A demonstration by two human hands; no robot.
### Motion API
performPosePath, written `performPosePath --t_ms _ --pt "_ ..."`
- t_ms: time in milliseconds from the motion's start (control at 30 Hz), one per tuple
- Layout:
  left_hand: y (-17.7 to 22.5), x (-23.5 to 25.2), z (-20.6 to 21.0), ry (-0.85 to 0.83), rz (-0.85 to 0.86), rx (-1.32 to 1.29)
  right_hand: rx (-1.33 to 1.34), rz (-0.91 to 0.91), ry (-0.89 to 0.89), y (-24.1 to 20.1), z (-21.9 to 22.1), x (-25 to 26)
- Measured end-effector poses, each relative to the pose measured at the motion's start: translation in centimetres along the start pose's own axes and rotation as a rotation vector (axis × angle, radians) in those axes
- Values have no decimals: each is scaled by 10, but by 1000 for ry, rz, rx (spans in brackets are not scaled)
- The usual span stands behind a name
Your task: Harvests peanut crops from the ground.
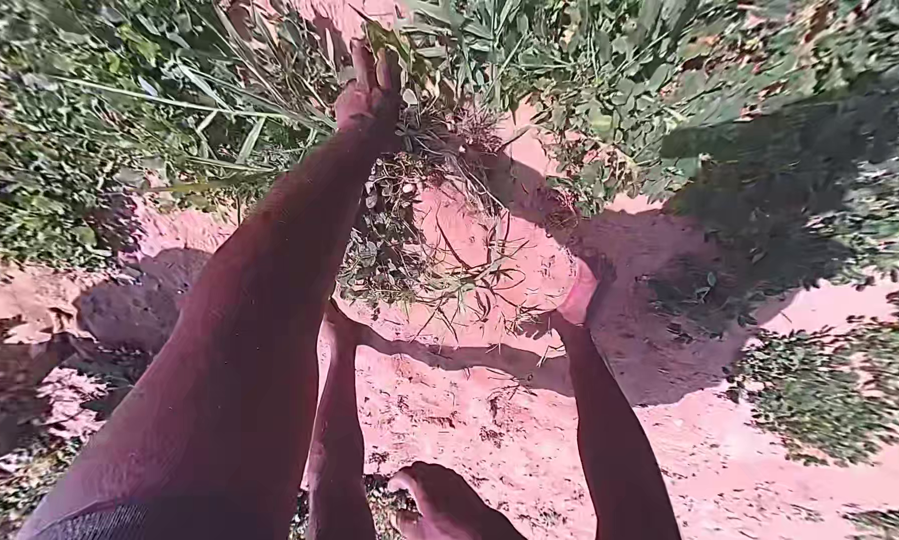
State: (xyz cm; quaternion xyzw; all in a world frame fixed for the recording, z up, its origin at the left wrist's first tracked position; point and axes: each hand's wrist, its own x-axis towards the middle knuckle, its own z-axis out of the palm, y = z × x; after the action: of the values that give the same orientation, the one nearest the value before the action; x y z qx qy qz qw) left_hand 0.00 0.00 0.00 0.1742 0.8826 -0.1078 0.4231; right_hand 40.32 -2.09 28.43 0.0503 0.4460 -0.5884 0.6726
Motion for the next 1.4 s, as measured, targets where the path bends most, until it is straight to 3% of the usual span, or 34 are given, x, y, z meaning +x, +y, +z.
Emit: performPosePath --t_ms 100,233,300,400,467,500,567,667,733,833,900,1033,1167,1267,1333,1400 --pt "-11 -26 25 -160 -142 -28 5 47 1 -4 11 -3" --pt "-11 -67 47 -286 -173 -207 -9 39 22 1 17 3" --pt "-4 -94 66 -385 -101 -249 -37 48 53 6 10 4" --pt "2 -208 106 -726 84 -214 -36 60 -11 -5 21 -1" --pt "13 -257 120 -931 196 -156 -44 32 -23 -6 20 -1" --pt "10 -269 126 -952 258 -146 -38 22 -29 -7 23 0" --pt "1 -266 122 -736 294 -193 -32 23 -40 -4 27 -2" --pt "-13 -184 86 -109 184 -3 -35 48 -25 -2 24 -1" --pt "-40 -115 75 38 64 33 -32 47 -32 -4 22 -1" --pt "-85 -63 73 -110 -264 -61 -45 64 -57 -1 18 -2" --pt "-109 -66 82 -175 -352 -221 -53 66 -34 2 20 -2" --pt "-114 -85 90 -254 -359 -296 -83 73 -49 4 19 -2" --pt "-93 -98 96 -399 -358 -308 -79 85 8 4 8 -4" --pt "-74 -176 127 -521 -264 -284 -77 72 -46 4 32 -2" --pt "-48 -213 137 -674 -23 -304 -95 67 -49 10 25 3" --pt "-25 -280 137 -913 254 -330 -79 82 -71 5 33 3"
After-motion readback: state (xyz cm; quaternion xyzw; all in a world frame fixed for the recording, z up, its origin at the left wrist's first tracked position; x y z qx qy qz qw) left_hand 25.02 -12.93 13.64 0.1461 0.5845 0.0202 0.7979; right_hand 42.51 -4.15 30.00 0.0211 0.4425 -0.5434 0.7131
